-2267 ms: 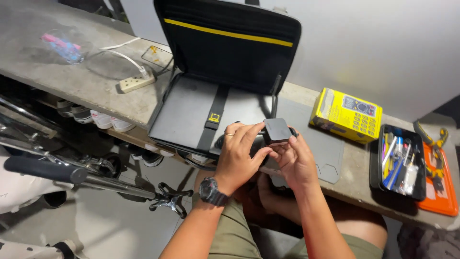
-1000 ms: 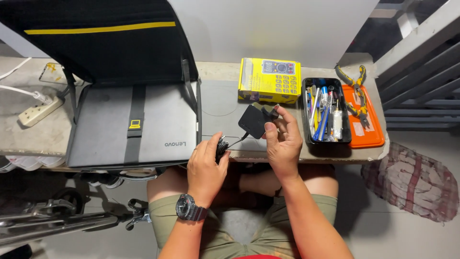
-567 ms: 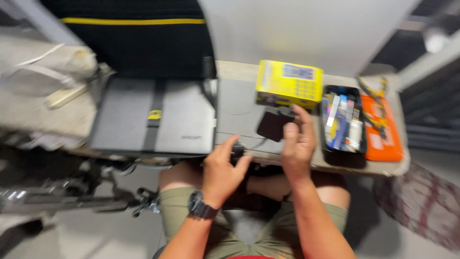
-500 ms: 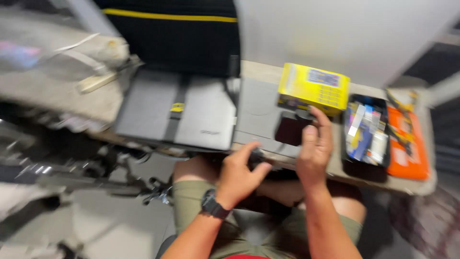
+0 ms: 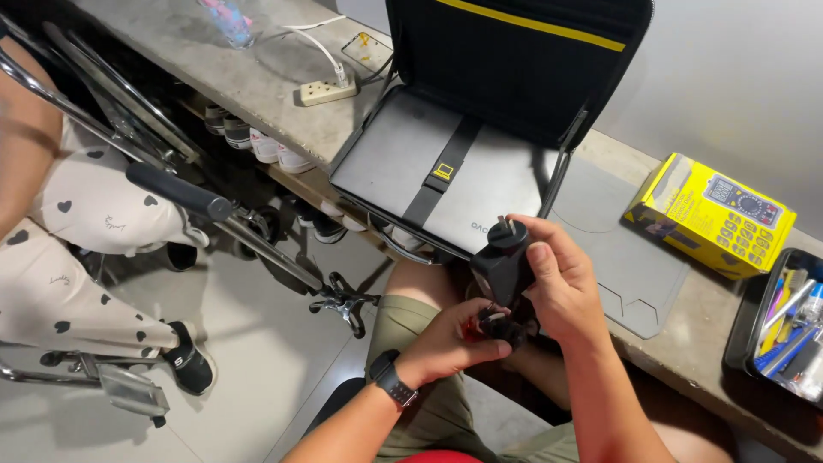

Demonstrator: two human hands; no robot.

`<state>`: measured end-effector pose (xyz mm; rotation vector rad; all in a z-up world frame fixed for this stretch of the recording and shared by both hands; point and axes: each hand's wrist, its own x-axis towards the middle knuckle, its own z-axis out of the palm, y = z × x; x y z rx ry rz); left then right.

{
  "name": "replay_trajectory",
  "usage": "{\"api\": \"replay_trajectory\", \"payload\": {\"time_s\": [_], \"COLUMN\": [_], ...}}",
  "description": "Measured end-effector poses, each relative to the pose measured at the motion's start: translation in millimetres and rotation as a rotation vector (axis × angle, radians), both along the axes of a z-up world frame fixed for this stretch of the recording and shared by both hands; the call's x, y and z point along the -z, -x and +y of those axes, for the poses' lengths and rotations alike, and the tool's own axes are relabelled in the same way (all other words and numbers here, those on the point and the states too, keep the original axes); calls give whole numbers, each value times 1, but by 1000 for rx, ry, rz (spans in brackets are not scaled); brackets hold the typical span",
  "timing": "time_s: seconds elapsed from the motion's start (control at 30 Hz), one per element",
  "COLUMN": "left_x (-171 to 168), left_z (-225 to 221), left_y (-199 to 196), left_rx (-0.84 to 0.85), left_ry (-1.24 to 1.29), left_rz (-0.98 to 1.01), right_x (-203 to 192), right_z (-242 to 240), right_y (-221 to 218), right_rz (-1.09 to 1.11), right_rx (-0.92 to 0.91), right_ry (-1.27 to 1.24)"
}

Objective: The person removes a laptop and its power adapter from a case, opens the laptop, and connects the power cord to the charging port.

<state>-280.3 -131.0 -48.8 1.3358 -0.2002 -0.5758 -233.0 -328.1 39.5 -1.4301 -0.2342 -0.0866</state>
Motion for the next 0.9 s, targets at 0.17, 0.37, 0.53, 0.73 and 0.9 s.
{"api": "replay_trajectory", "payload": {"time_s": [0.17,0.37,0.53,0.73,0.9], "left_x": [8,-28,-58,-77,-42], "left_z": [-27,-91,-151,-189,-180], "left_y": [-2,-14,-16,-14,-17], "left_rx": [27,108,367,609,512], "left_ry": [99,17,41,-46,-18], "left_rz": [-24,-181,-165,-356,-343], "right_x": [-7,-26,-72,-64,-20], "right_z": [-17,-82,-148,-259,-290], "right_y": [-10,-14,-15,-42,-82], "right_rz": [-1,-56,1,-216,125], "right_rx": [42,258,645,859,730], "right_ry": [-216,-245,25,464,504]}}
